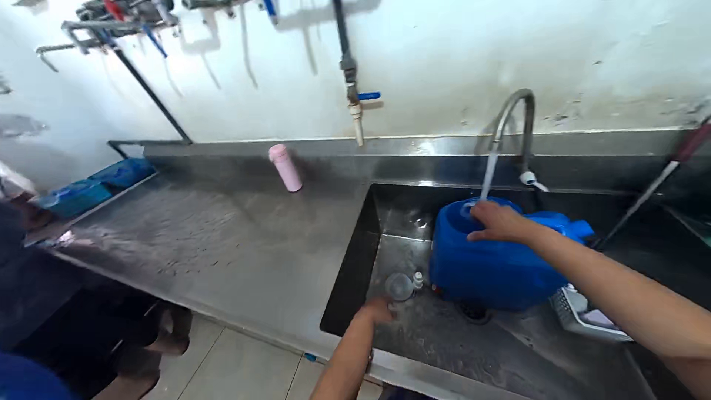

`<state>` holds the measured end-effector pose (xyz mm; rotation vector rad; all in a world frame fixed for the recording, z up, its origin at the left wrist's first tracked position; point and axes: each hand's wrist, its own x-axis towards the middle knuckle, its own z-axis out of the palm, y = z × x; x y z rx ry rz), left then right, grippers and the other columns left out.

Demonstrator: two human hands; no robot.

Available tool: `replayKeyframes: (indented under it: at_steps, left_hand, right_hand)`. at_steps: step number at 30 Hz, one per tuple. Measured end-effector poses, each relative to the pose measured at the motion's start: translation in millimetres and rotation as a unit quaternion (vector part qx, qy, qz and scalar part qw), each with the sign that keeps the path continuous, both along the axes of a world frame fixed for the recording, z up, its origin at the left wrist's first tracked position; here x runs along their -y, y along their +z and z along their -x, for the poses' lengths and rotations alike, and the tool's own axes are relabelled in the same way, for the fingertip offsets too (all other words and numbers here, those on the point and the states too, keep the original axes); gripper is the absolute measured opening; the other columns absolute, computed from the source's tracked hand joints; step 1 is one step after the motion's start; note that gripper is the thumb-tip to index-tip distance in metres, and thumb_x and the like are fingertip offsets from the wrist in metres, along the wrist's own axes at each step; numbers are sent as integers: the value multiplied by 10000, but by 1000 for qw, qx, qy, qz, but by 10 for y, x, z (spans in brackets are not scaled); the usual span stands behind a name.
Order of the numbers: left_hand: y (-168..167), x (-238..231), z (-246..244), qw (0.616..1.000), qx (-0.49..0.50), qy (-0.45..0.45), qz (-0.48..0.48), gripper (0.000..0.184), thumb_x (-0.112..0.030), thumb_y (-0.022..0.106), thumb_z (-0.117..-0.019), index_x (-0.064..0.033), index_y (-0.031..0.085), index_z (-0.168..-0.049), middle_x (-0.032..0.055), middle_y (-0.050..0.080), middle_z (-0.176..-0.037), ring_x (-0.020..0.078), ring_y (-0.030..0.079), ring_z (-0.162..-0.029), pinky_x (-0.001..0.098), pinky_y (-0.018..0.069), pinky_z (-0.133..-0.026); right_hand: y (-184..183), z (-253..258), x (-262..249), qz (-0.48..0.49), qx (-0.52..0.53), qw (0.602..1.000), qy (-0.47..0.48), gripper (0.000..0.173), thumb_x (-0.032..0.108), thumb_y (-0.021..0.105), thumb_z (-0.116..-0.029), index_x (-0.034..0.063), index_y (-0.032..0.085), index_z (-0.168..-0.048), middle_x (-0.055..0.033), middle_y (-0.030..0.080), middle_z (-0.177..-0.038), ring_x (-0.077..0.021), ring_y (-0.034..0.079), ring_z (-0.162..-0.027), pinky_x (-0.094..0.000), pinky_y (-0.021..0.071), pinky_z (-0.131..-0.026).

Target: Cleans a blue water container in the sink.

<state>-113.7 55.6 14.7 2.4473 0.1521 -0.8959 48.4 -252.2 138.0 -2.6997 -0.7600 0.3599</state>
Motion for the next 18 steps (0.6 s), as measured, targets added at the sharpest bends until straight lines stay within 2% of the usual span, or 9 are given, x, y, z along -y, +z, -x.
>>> replayKeyframes:
  at_steps: [1, 2, 3, 5, 7, 11, 14, 18]
  left_hand:
    - [-50, 83, 11, 998, -60, -18, 3, 506, -224, 636, -1020, 31, 527, -1443, 286, 531, -1461, 431, 497, -1377, 601, 365, -1149]
    - [-80, 146, -10, 994, -98, -39, -1, 486, -244, 617, -1031, 56, 546, -1407, 297, 563, -1412, 436, 521, -1343, 610, 372, -1130]
    - [-92, 187, -40, 993, -111, -49, -1, 481, -256, 595, -1045, 57, 546, -1407, 296, 566, -1408, 431, 517, -1349, 606, 361, -1136]
    - [-98, 199, -60, 996, -89, -25, 6, 484, -241, 571, -1059, 31, 511, -1455, 285, 551, -1437, 418, 502, -1377, 586, 348, -1161]
    - [-88, 144, -67, 997, -81, 10, -17, 507, -232, 585, -1050, 6, 484, -1486, 278, 530, -1463, 409, 489, -1392, 576, 350, -1166]
    - [-103, 68, -54, 991, -116, 25, -68, 478, -258, 600, -1040, 47, 553, -1405, 292, 550, -1430, 417, 509, -1363, 593, 371, -1133]
    - [-69, 100, -56, 990, -121, 29, -64, 477, -283, 565, -1057, 36, 552, -1411, 287, 551, -1430, 412, 510, -1363, 596, 373, -1129]
    - [-62, 134, -85, 990, -122, 26, -65, 471, -282, 570, -1056, 35, 556, -1405, 283, 548, -1435, 408, 510, -1365, 598, 374, -1130]
  right_hand:
    - [-121, -128, 68, -38, -30, 999, -9, 450, 300, 643, -1020, -115, 654, -1193, -352, 525, -1384, -534, 420, -1364, -702, 296, -1114]
    - [-197, -232, 103, -78, -24, 996, -34, 437, 283, 567, -1058, -126, 668, -1176, -363, 547, -1359, -529, 440, -1349, -667, 295, -1130]
    - [-217, -297, 105, -89, -14, 993, -81, 448, 287, 519, -1078, -106, 643, -1254, -354, 508, -1421, -521, 402, -1396, -668, 285, -1147]
    - [-172, -312, 33, -47, -7, 987, -154, 495, 291, 540, -1063, -3, 519, -1460, -292, 394, -1558, -478, 294, -1488, -690, 255, -1147]
    - [-150, -308, -52, -12, -17, 991, -132, 557, 275, 575, -1043, 52, 440, -1536, -287, 334, -1602, -488, 235, -1514, -717, 232, -1145]
    - [-185, -317, -96, -14, -24, 996, -90, 570, 301, 614, -1019, 67, 467, -1517, -269, 362, -1591, -489, 273, -1495, -701, 267, -1142]
    - [-203, -336, -155, -23, -22, 996, -82, 557, 309, 600, -1024, 64, 476, -1509, -284, 377, -1574, -504, 294, -1479, -694, 288, -1139]
    - [-232, -279, -149, -33, -19, 995, -97, 577, 305, 604, -1023, 83, 450, -1533, -276, 302, -1622, -502, 209, -1517, -728, 212, -1146]
